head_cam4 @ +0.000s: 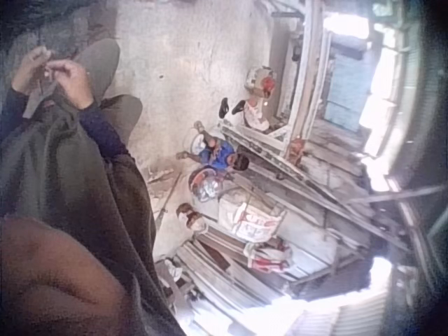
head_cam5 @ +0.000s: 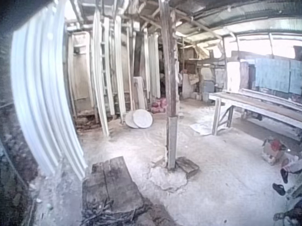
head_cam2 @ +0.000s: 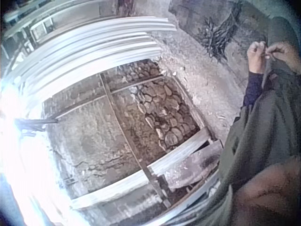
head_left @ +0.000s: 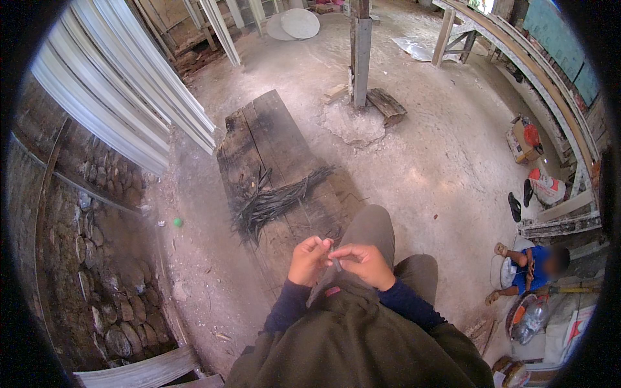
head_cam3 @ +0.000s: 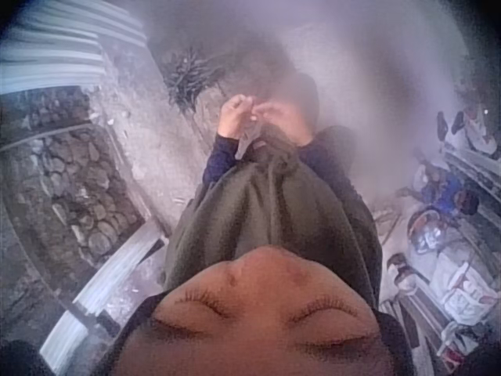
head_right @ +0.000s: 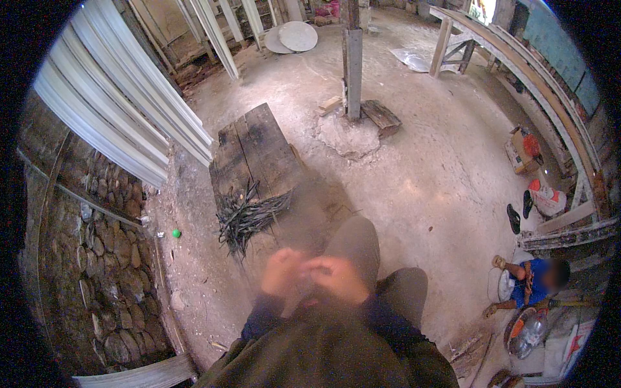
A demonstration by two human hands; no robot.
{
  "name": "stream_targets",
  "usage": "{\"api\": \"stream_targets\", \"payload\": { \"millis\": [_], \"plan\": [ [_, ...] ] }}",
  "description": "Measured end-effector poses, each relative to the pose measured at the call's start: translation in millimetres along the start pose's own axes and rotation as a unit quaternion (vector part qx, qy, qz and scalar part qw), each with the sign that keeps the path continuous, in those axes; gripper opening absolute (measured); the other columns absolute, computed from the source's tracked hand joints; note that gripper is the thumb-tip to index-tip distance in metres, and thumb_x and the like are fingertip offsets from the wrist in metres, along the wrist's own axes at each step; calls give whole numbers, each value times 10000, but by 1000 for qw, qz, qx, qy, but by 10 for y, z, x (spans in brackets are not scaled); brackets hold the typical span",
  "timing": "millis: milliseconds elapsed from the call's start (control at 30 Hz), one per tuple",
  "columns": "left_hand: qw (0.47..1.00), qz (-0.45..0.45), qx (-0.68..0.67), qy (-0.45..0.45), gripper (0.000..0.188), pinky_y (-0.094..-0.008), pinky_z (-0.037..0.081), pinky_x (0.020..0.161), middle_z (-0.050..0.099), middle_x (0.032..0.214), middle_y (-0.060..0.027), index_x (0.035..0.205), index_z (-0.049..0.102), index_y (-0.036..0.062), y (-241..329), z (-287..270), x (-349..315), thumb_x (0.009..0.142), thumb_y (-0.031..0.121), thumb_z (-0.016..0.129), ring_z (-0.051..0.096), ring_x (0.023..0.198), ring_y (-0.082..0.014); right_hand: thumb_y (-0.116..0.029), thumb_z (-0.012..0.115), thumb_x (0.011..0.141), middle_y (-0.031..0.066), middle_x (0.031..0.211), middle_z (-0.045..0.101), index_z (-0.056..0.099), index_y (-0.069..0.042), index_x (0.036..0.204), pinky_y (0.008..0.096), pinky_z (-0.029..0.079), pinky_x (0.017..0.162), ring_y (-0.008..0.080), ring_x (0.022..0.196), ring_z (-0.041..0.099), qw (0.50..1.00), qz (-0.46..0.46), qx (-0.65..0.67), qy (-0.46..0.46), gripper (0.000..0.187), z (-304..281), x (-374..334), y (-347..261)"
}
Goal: The person sits on the floor and repeatedly picks up thin metal wires from a pile on a wooden board. They twist the wires together by hand and place the finished pieces back onto the pile.
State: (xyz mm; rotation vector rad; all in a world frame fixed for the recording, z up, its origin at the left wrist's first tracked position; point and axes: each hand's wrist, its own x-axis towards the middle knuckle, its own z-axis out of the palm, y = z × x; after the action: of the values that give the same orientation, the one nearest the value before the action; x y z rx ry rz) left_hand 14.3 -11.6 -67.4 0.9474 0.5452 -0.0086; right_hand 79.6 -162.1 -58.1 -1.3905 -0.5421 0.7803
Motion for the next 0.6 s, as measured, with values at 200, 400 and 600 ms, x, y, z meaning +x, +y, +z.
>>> {"api": "stream_targets", "payload": {
  "millis": [200,400,600],
  "plan": [
    [990,9,-133,-46,141,-222,423,570,557,906,-73,785,502,42,-68,38,-38,828,170,543,531,660,-124,-17,580,757,76,899,611,612,13,877,253,418,768,140,849,557,996,-55,-76,12,128,-13,4,24],
    [984,54,-164,-38,111,-210,409,571,578,812,-67,841,495,48,-175,85,-57,806,125,567,535,670,-114,-56,567,787,80,871,609,609,12,865,248,415,751,143,819,558,985,61,156,45,111,-38,20,168],
    [993,89,-51,-60,94,-197,417,551,583,760,-41,824,503,55,-159,104,-25,780,75,584,545,679,-91,-31,592,739,84,866,606,617,-21,847,275,422,724,171,783,562,986,-43,-22,157,112,53,-5,33]
  ]
}}
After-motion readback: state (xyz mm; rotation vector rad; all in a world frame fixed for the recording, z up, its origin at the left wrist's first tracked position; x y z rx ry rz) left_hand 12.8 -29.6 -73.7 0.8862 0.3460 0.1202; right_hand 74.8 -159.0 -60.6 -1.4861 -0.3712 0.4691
